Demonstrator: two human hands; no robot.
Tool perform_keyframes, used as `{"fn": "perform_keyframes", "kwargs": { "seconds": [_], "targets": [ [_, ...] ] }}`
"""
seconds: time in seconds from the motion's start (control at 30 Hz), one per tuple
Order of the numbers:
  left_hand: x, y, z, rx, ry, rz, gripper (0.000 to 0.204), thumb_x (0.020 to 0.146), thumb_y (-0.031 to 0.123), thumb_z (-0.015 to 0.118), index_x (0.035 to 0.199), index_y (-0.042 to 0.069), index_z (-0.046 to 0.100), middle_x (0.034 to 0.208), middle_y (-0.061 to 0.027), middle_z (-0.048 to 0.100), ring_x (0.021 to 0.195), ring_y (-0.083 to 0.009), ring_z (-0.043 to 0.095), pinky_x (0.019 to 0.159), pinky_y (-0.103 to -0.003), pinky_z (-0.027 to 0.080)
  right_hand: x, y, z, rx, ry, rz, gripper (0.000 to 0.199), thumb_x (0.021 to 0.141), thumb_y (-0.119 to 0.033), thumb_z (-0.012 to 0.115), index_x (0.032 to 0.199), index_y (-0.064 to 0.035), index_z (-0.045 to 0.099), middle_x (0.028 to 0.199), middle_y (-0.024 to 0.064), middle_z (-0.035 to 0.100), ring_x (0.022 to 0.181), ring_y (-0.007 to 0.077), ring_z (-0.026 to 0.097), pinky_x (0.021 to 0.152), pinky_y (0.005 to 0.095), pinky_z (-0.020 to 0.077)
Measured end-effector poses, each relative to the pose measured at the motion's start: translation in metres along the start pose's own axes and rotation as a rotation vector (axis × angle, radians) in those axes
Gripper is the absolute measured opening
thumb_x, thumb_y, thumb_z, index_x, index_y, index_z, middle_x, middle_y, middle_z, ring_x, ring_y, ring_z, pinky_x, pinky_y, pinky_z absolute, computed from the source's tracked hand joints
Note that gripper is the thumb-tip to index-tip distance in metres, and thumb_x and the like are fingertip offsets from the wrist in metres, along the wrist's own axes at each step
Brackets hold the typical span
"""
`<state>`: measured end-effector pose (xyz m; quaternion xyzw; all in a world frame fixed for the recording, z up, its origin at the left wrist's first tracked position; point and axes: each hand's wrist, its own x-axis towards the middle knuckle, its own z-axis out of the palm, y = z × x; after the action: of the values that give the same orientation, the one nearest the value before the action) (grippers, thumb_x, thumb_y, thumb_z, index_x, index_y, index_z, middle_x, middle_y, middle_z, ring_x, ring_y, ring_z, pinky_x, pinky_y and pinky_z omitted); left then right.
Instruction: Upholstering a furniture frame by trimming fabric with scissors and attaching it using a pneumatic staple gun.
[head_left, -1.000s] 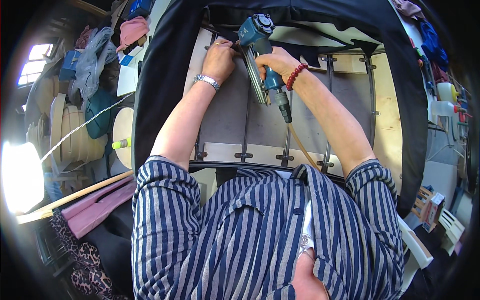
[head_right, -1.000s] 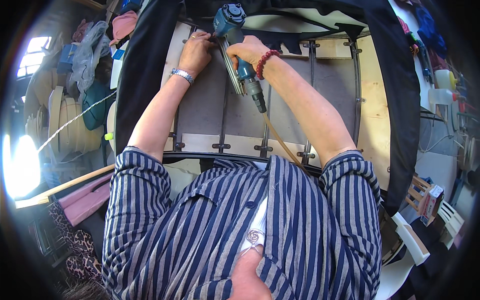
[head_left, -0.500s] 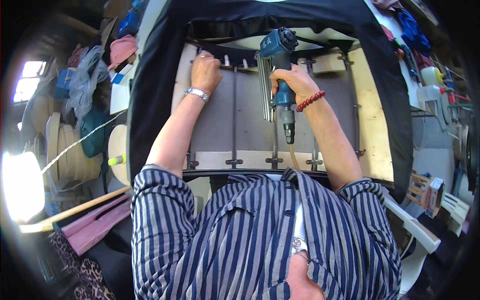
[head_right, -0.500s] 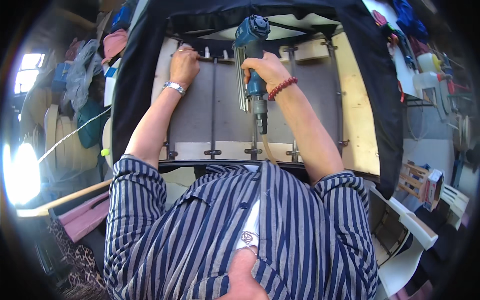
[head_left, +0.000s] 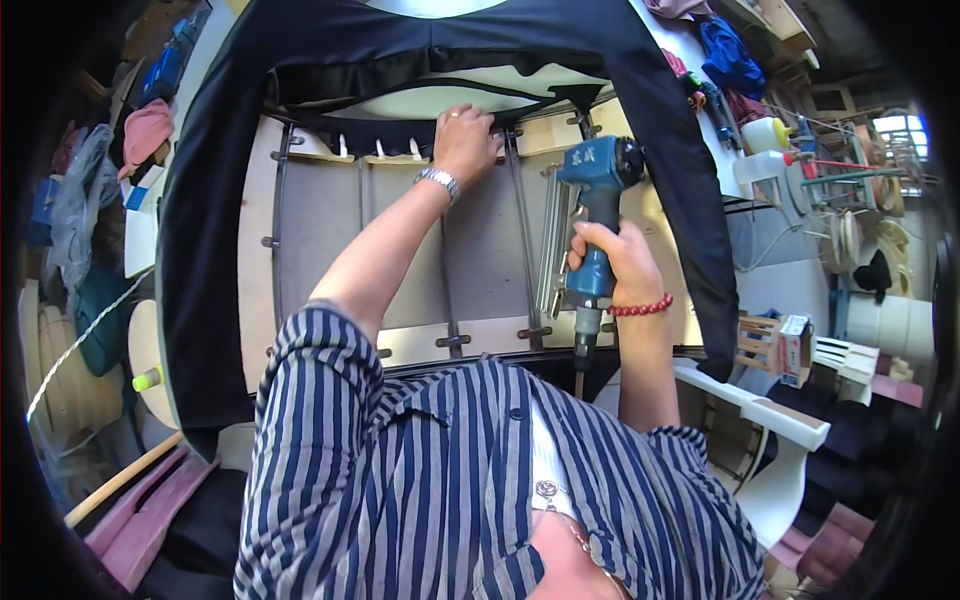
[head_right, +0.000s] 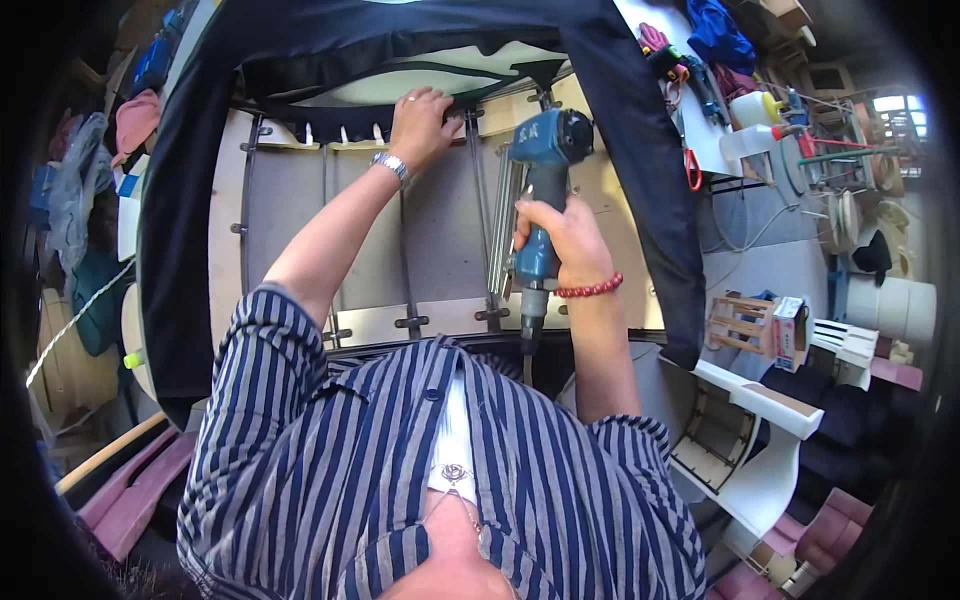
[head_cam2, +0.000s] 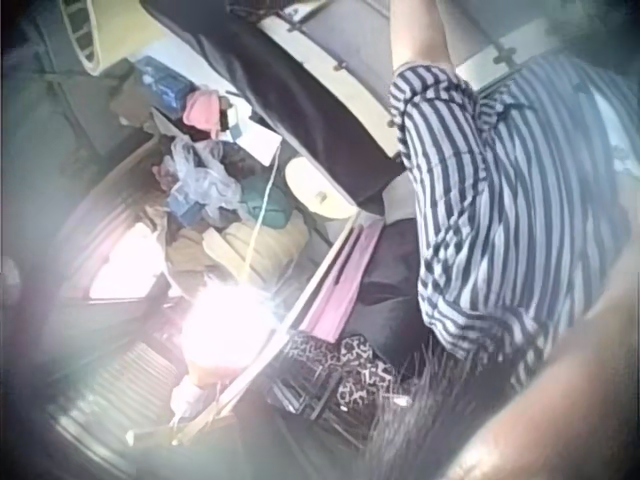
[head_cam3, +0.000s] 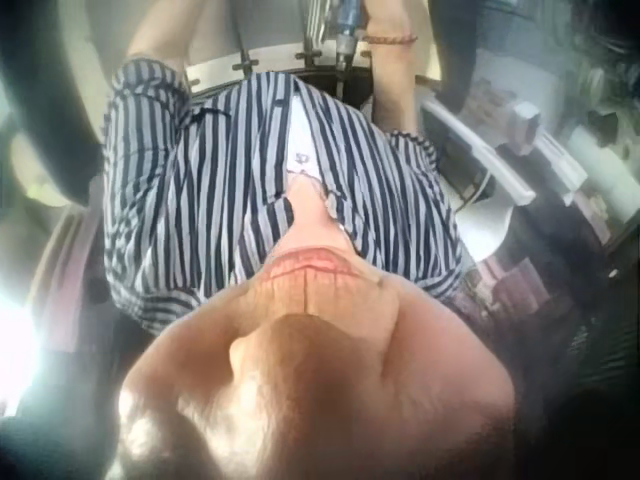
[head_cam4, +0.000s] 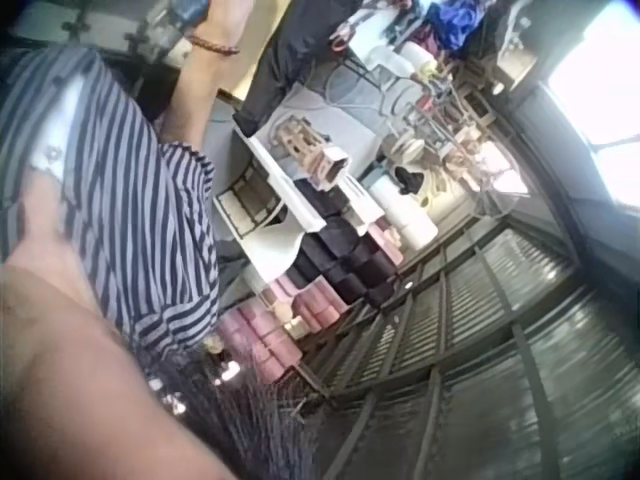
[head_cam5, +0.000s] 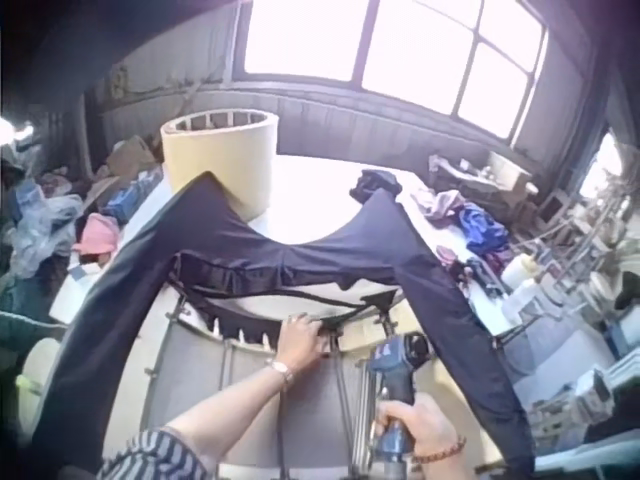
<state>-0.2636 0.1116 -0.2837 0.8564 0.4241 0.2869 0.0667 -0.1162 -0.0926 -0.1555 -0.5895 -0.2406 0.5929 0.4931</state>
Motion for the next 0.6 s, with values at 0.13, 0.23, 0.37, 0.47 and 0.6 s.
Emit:
{"fn": "perform_keyframes", "kwargs": {
  "seconds": [0.13,0.23,0.37,0.47,0.6],
  "targets": [
    [0.042,-0.008,0.03,-0.059,-0.37,-0.438,0.063,0.067,0.065,0.065,0.082,0.004,0.07,0.08,-0.0124,0.069,0.087,-0.0313,0.063,0.082,-0.038,0.045,-0.015,0.004,-0.005,0.01,0.02,0.008,0.019,0.082,-0.008,0.061,0.095,0.0004,0.051,0.068,0.0086,0.054,0.057,0.0178,0.055,0.054,0.029,0.0458],
    [0.074,-0.022,0.044,-0.468,-0.74,-0.447,0.048,0.062,0.045,0.081,0.079,0.001,0.07,0.078,-0.0077,0.069,0.069,-0.0191,0.063,0.069,-0.029,0.048,-0.026,0.004,-0.009,0.003,0.064,0.047,0.018,0.082,-0.007,0.06,0.094,0.0002,0.049,0.068,0.0088,0.054,0.057,0.0182,0.055,0.055,0.0296,0.0456],
    [0.081,-0.055,0.088,-0.878,-0.529,-0.499,0.037,0.05,0.018,0.089,0.075,0.002,0.067,0.079,-0.0085,0.066,0.069,-0.0163,0.059,0.066,-0.029,0.048,-0.032,0.005,-0.002,-0.017,0.05,0.025,0.017,0.082,-0.007,0.06,0.091,-0.0007,0.047,0.069,0.0086,0.053,0.058,0.018,0.055,0.055,0.0296,0.0456],
    [0.065,-0.018,0.068,-0.961,-0.243,-0.472,0.025,0.061,0.007,0.081,0.065,0.005,0.056,0.067,-0.0018,0.061,0.06,-0.013,0.053,0.061,-0.026,0.046,-0.034,0.009,-0.008,-0.053,0.084,0.023,0.019,0.082,-0.007,0.061,0.092,-0.0007,0.046,0.069,0.0086,0.053,0.058,0.0178,0.055,0.055,0.0297,0.0457],
    [0.032,0.004,0.061,-0.836,0.091,-0.425,0.011,0.067,0.002,0.069,0.066,0.001,0.058,0.068,-0.0117,0.066,0.067,-0.0204,0.066,0.062,-0.03,0.049,-0.035,0.012,-0.006,-0.07,0.078,0.033,0.02,0.081,-0.006,0.061,0.093,-0.0007,0.046,0.069,0.0087,0.053,0.058,0.0179,0.054,0.055,0.0296,0.0458]
  ]
}}
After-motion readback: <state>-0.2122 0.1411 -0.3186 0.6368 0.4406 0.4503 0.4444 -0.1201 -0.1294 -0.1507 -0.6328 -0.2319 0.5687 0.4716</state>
